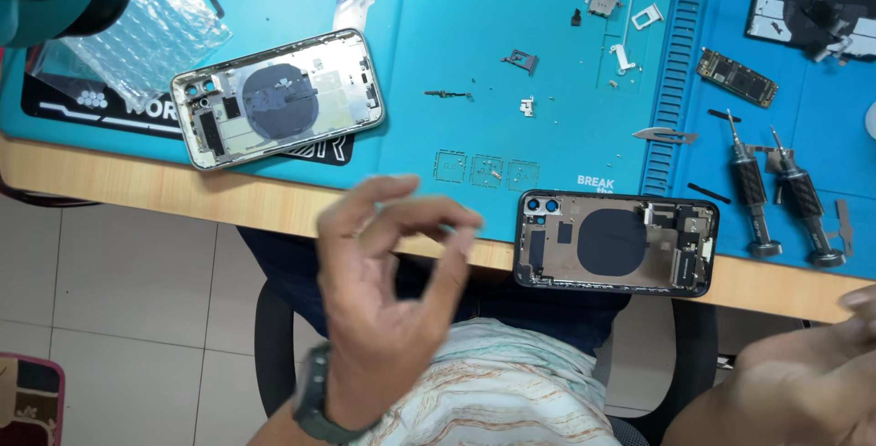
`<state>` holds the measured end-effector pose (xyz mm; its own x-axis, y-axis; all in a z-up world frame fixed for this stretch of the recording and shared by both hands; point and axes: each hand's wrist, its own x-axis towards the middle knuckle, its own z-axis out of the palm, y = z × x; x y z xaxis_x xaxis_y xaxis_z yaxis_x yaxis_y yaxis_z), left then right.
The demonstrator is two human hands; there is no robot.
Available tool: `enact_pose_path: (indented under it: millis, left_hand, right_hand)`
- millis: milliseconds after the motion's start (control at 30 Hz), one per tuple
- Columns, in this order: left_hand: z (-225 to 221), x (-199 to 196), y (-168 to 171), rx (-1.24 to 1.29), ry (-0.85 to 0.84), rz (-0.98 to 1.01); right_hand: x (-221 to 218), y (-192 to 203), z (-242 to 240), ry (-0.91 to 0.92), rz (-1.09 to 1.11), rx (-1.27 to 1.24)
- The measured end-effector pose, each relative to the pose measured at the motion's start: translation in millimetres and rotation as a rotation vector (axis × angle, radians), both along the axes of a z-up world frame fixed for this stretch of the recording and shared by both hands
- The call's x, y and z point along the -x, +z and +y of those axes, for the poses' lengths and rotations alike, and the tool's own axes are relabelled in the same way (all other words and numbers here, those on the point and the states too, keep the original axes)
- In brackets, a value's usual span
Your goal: The person uses tweezers to remove and install small components inside the back housing of two smartphones. They transfer parts between the devices, carefully placing them into the camera module area and other internal slots.
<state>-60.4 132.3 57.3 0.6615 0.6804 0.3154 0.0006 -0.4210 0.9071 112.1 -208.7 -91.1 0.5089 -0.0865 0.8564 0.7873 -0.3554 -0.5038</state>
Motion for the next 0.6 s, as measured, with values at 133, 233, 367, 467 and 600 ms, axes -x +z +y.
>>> enact_pose_path:
  millis: [133, 233, 367, 467, 600]
  left_hand:
    - [-38.0, -0.1, 2.1, 0.798, -0.218, -0.063]
    - [-45.5, -4.9, -3.2, 1.037, -0.264, -0.025]
    - [-48.6, -4.4, -5.7, 1.075, -0.277, -0.023]
    - [-48.4, -3.9, -2.5, 1.099, -0.270, -0.002]
    - [-48.7, -2.5, -0.9, 1.068, -0.270, -0.053]
  right_hand:
    - [78.2, 81.6, 82.4, 0.242, 0.473, 0.252]
    - [87.6, 108.5, 117.7, 0.362, 0.457, 0.473]
    - [87.7, 115.9, 133.0, 0.417, 0.414, 0.474]
    - [93.6, 120.9, 134.7, 0.381, 0.447, 0.441]
    - [92.7, 119.0, 138.3, 0.364, 0.448, 0.446]
